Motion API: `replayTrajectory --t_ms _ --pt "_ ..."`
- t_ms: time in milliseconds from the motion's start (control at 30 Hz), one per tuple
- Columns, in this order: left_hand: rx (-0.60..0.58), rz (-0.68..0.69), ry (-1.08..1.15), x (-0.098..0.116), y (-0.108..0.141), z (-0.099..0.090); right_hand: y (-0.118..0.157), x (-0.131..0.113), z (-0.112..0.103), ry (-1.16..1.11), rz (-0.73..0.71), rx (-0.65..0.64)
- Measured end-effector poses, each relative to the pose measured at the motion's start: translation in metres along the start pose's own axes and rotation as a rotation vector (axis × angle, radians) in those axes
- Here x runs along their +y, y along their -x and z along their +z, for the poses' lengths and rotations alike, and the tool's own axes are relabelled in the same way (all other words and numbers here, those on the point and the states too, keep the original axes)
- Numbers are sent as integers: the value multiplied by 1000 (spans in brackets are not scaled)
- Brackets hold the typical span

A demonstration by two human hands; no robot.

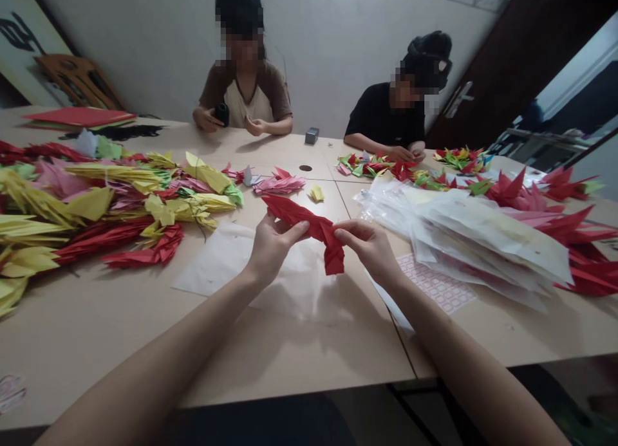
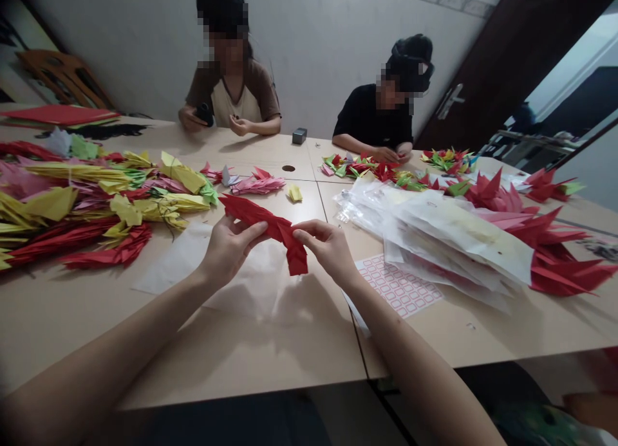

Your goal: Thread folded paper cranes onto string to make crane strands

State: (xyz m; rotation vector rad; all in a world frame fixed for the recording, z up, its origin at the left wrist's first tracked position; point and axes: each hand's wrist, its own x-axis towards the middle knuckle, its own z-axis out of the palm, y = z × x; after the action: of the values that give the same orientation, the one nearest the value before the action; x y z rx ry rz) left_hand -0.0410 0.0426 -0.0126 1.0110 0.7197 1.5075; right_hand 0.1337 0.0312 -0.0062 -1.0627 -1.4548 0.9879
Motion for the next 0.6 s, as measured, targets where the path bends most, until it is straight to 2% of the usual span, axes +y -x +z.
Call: replayTrajectory --t_ms 433,600 --pt "-96 2 -163 0 6 3 1 3 2 0 40 36" --pt "-67 16 -238 0 6 3 1 2 3 11 37 14"
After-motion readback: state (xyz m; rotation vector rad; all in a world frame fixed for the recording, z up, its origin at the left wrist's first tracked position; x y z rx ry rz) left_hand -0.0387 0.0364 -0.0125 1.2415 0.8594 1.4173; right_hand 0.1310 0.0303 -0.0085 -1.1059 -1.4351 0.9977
